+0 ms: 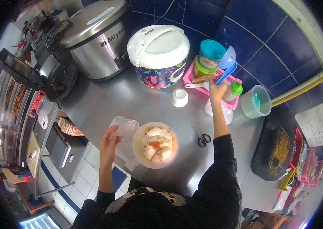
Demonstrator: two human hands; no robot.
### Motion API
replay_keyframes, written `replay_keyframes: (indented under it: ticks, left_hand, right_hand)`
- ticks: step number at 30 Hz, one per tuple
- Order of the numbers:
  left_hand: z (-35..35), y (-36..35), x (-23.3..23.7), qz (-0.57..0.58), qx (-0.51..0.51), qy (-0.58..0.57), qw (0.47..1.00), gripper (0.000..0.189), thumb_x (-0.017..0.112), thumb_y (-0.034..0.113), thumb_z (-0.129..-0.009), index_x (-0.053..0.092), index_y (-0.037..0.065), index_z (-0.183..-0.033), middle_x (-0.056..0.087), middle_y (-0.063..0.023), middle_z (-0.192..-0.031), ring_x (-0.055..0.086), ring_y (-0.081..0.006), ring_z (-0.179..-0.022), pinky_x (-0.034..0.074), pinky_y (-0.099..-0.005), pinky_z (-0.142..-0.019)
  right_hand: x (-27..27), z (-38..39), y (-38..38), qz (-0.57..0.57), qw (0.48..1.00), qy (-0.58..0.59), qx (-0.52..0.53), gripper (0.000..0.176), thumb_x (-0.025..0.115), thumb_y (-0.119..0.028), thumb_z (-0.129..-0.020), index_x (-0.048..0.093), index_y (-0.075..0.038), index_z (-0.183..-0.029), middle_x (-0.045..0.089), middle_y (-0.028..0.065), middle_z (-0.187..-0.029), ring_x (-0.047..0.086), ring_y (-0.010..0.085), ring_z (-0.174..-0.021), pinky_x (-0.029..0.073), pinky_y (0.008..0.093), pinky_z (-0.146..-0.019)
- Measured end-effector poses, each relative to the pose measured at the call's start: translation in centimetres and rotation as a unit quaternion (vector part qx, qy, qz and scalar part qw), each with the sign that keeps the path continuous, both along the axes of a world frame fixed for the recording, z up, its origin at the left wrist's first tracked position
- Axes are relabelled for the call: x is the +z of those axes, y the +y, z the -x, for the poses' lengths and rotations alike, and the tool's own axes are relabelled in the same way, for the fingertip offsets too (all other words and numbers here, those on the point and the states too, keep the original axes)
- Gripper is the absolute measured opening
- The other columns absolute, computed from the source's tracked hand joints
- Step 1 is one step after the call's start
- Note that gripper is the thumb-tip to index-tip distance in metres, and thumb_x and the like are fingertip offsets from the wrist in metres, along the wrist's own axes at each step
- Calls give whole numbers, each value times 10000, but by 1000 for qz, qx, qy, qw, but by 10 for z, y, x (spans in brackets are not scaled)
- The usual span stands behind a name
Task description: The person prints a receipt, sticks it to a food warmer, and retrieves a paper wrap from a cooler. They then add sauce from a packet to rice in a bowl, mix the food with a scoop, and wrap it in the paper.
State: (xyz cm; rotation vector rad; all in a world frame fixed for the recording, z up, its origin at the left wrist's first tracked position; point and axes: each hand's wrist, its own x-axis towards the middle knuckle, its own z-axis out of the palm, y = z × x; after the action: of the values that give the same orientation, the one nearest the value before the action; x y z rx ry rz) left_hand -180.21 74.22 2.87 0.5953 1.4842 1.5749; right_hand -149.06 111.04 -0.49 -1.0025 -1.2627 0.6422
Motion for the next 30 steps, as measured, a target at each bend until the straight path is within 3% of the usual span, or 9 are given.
replay_keyframes:
  ticks: [6,9,14,18,21,24,26,28,30]
  left_hand:
    - [13,-25,-6,9,52,-11,999,301,552,167,-936,531,49,-1212,560,-93,-1223,620,-142,-832,504,-255,-744]
    - [7,-24,-8,3,41,-13,999,288,543,148,-937,525,43,-1205,557,-92,-1217,624,-147,-819,514,-270,-740]
    - [-12,-29,-7,-18,0,4,1000,283,530,103,-933,500,41,-1208,526,-93,-1239,620,-154,-853,527,-292,-743]
    - [-40,-37,-19,2,-41,59,997,402,569,151,-914,428,57,-1279,475,-129,-1278,565,-220,-1020,520,-327,-790]
    - [-63,-52,-36,34,-85,30,995,584,588,214,-905,275,105,-1386,361,-164,-1367,465,-289,-1175,512,-388,-821]
    - [-81,-54,-25,77,-131,-69,986,756,563,270,-919,46,179,-1463,218,-180,-1443,341,-331,-1290,507,-468,-827]
    - [-84,-54,-18,77,-173,-130,973,823,529,287,-936,-96,234,-1468,125,-175,-1483,264,-336,-1340,508,-517,-820]
    - [-86,-52,-20,33,-192,-180,964,829,504,289,-947,-154,256,-1451,98,-173,-1496,232,-346,-1353,504,-543,-827]
    - [-87,-53,-19,14,-206,-214,955,832,488,287,-955,-189,275,-1439,72,-169,-1506,213,-352,-1361,499,-560,-836]
  right_hand:
    - [-16,-3,-26,69,984,-144,-85,283,771,-134,-719,568,15,-850,599,52,-697,586,132,-682,480,293,-673]
    - [-11,-24,-41,-10,980,-161,-116,214,720,-133,-781,581,13,-849,604,52,-721,583,144,-673,473,295,-693]
    - [61,-35,-127,104,992,-64,-34,187,589,-138,-895,528,-8,-1014,578,36,-729,501,84,-540,411,231,-497]
    - [134,-32,-208,194,974,21,113,228,538,-145,-927,478,-63,-1131,561,19,-710,417,32,-471,308,177,-389]
    - [185,-21,-253,218,935,-205,189,205,540,-131,-916,506,-75,-1110,563,38,-686,444,62,-476,356,217,-416]
    - [210,0,-282,123,864,-402,278,204,563,-108,-881,544,-56,-1078,599,107,-673,540,174,-488,429,316,-464]
    - [193,25,-292,90,820,-478,302,185,585,-69,-825,612,-29,-1004,655,181,-745,634,261,-606,495,378,-598]
    - [110,52,-279,64,712,-625,313,183,581,-94,-782,640,-24,-940,649,203,-778,635,361,-709,498,444,-675]
    - [91,77,-277,89,675,-640,356,206,578,-127,-745,656,-26,-907,646,219,-813,630,382,-768,490,465,-709]
